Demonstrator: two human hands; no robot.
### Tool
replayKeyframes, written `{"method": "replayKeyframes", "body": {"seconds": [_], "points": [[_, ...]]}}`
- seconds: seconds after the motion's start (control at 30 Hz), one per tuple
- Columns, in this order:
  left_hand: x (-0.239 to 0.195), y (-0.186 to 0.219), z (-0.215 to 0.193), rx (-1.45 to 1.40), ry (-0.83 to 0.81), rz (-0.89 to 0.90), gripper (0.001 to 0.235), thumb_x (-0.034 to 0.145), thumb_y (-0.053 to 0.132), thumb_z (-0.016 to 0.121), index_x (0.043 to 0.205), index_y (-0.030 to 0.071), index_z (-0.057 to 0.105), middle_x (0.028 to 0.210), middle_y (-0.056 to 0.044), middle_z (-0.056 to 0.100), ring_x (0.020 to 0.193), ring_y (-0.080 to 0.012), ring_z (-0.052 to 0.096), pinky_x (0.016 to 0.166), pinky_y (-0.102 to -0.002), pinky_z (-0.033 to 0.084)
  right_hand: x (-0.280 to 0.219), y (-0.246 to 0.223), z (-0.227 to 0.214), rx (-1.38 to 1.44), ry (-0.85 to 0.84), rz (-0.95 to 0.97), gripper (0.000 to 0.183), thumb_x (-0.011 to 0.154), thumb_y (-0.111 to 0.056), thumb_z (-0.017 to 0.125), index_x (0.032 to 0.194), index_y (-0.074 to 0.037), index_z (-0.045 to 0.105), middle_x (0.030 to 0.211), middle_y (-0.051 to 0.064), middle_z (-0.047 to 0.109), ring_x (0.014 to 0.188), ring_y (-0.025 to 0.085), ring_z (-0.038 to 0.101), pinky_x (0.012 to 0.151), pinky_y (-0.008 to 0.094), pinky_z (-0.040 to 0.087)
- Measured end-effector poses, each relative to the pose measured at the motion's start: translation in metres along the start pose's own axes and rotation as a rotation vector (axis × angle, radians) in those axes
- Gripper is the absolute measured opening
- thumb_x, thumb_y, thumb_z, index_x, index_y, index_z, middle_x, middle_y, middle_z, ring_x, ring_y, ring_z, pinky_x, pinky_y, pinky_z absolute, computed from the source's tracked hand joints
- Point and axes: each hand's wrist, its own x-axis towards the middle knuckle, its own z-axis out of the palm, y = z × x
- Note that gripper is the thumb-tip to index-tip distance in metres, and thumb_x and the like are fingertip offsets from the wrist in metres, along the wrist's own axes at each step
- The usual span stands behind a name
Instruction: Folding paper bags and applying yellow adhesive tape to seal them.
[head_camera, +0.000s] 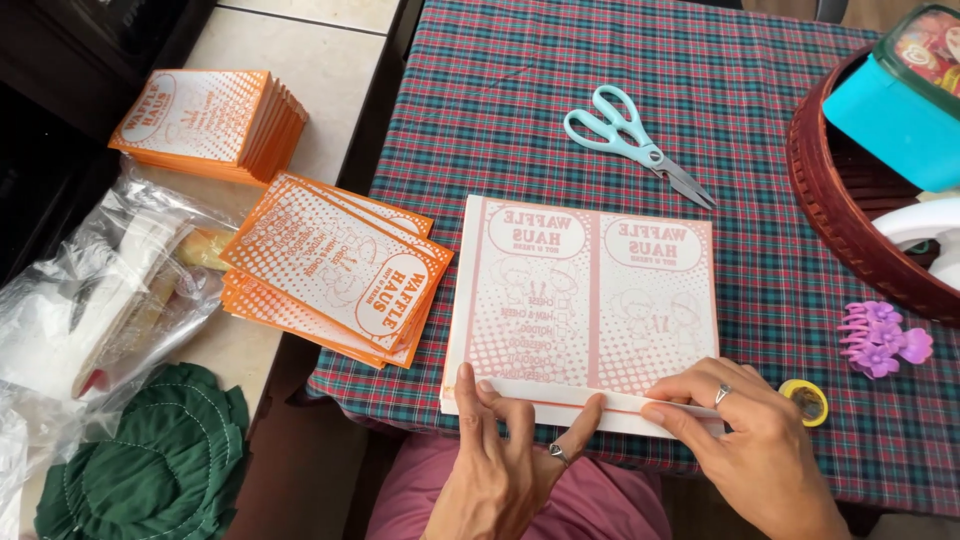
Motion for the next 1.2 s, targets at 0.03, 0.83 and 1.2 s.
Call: {"method": "replayKeyframes", "body": {"seconds": [0.03,0.83,1.2], "points": [[0.0,0.0,0.0,0.035,-0.031,0.022,0.07,0.098,-0.005,0.029,0.163,0.022,0.029,0.09,-0.035,0.054,0.087,-0.0509,0.06,0.106,-0.072,0.043,0.001,-0.001,0.0,0.015,-0.009,0.015,0.009,0.082,-0.019,0.079,0.082,-0.012,0.074,0.076,-0.004,0.075,0.072,0.012,0.069,0.071,0.029,0.053],[0.005,-0.002,-0.005,0.126,-0.07,0.072,0.073,0.098,-0.006,0.025,0.165,0.022,0.024,0.084,-0.037,0.054,0.088,-0.0544,0.061,0.102,-0.072,0.046,-0.014,0.006,-0.008,0.008,0.048,0.047,0.009,0.085,-0.016,0.076,0.091,-0.01,0.075,0.083,0.0,0.076,0.076,0.015,0.068,0.073,0.03,0.054],[0.004,-0.002,-0.005,0.151,-0.06,0.061,0.075,0.098,-0.011,0.023,0.165,0.022,0.018,0.086,-0.039,0.054,0.088,-0.0551,0.061,0.105,-0.07,0.047,-0.022,-0.001,-0.003,-0.062,0.134,0.107,0.016,0.086,-0.018,0.076,0.097,-0.006,0.074,0.093,0.004,0.072,0.084,0.017,0.071,0.075,0.03,0.055]]}}
